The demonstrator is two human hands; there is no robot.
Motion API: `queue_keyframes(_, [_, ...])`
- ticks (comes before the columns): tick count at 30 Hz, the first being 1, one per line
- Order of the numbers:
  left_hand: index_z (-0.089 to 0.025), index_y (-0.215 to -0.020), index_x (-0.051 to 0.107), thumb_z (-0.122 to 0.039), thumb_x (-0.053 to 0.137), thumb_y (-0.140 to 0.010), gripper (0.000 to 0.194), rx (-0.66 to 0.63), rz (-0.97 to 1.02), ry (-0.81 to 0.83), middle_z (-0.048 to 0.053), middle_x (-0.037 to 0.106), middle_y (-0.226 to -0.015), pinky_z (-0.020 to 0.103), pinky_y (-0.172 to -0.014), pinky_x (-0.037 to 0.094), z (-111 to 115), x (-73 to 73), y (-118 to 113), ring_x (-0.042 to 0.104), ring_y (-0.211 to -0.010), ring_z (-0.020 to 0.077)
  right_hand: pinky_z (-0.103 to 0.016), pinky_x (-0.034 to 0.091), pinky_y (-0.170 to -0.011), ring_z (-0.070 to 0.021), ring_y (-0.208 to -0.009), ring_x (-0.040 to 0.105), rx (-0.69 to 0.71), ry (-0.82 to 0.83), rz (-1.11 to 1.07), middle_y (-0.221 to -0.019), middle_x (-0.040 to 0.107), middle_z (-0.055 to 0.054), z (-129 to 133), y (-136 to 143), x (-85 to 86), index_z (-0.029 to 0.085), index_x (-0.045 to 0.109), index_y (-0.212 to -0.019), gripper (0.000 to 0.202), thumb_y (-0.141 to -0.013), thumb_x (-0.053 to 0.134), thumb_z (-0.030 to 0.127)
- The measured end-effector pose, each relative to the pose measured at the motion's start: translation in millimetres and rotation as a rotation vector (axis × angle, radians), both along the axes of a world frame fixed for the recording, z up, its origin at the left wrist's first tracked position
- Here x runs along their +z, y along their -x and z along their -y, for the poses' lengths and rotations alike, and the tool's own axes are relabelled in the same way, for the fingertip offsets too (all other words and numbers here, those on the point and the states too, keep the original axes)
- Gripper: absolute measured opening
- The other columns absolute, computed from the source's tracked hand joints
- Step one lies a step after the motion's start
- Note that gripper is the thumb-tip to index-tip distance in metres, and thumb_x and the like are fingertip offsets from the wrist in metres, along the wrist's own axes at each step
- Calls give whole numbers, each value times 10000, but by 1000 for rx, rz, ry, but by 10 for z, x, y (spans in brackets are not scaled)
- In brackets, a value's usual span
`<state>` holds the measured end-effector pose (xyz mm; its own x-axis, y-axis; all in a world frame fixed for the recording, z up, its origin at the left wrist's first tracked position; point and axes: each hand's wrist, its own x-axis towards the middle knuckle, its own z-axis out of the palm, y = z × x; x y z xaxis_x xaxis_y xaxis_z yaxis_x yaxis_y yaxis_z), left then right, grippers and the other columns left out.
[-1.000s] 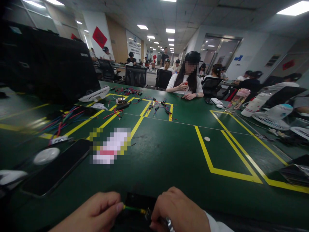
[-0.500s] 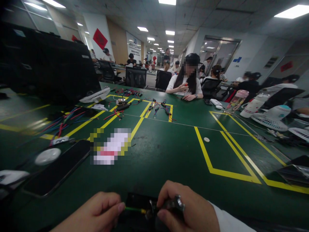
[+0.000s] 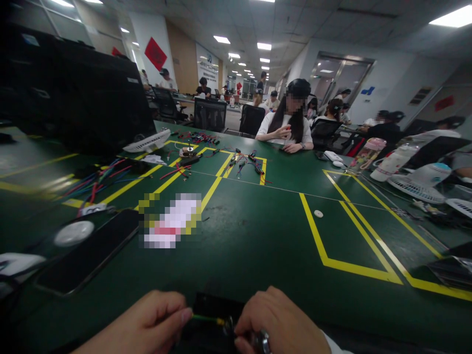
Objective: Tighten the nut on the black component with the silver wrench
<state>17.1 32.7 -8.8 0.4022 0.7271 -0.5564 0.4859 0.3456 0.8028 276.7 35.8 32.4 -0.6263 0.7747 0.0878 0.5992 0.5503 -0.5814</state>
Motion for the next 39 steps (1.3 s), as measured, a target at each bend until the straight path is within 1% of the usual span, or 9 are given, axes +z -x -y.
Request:
queue_keyframes(3, [-193,-730,493,-516,402,-926,389,-3,5,2,-51,478,-596,140,-296,279,2,22,13,461,-397,83,-290,485,-645,-190,-706,624,9,-29,60,-772,681,-31,-79,83,65,250,641,-820,46,-864,631,257])
queue_keyframes(7, [-194,-728,486,-522,397,-931,396,-4,22,-8,-50,480,-587,149,-303,284,-5,28,12,451,-393,87,-321,485,-686,-206,-719,619,52,-45,91,-768,668,-41,-203,201,186,256,659,-840,133,-885,634,379])
queue_keyframes(11, [-196,-715,479,-519,402,-925,392,-2,17,-10,-47,481,-579,159,-307,307,-12,20,-11,455,-395,94,-326,477,-688,-205,-718,616,119,-23,80,-766,658,-41,-265,196,208,255,636,-827,124,-888,627,363])
queue_keyframes(15, [-191,-744,494,-501,394,-936,377,5,10,-16,-47,484,-594,150,-296,273,-14,44,-29,461,-401,90,-283,453,-610,-179,-691,602,252,-8,-50,-766,655,-18,-225,40,123,250,576,-845,71,-866,553,187])
queue_keyframes(18, [-196,-741,484,-502,405,-931,369,8,4,-14,-51,478,-595,153,-288,253,-16,65,-19,459,-393,89,-282,461,-598,-177,-684,587,105,-29,-154,-759,644,-19,-147,-53,106,241,546,-842,154,-824,485,101])
queue_keyframes(21, [-196,-741,487,-501,407,-933,369,7,11,-3,-47,492,-602,154,-288,250,-13,67,4,467,-393,89,-307,487,-627,-197,-695,598,-40,-8,-93,-752,645,-38,-89,-33,169,239,577,-818,106,-858,528,154])
queue_keyframes(25, [-198,-761,497,-499,399,-938,362,8,2,1,-46,506,-613,155,-289,253,0,61,10,473,-400,90,-312,491,-637,-207,-692,602,-8,-47,19,-736,645,-41,-100,101,238,244,626,-802,109,-873,644,325])
queue_keyframes(30, [-201,-742,494,-501,410,-934,367,3,-3,-14,-46,509,-615,160,-291,263,3,58,-3,486,-402,93,-313,483,-667,-199,-689,602,65,-61,73,-726,651,-31,-135,159,181,243,646,-814,145,-890,641,367])
queue_keyframes(39, [-200,-757,490,-491,411,-945,355,5,20,-5,-53,512,-599,142,-283,274,-11,-33,17,484,-389,83,-233,438,-609,-135,-676,600,126,-21,48,-768,688,7,-85,62,67,201,603,-801,164,-789,591,38])
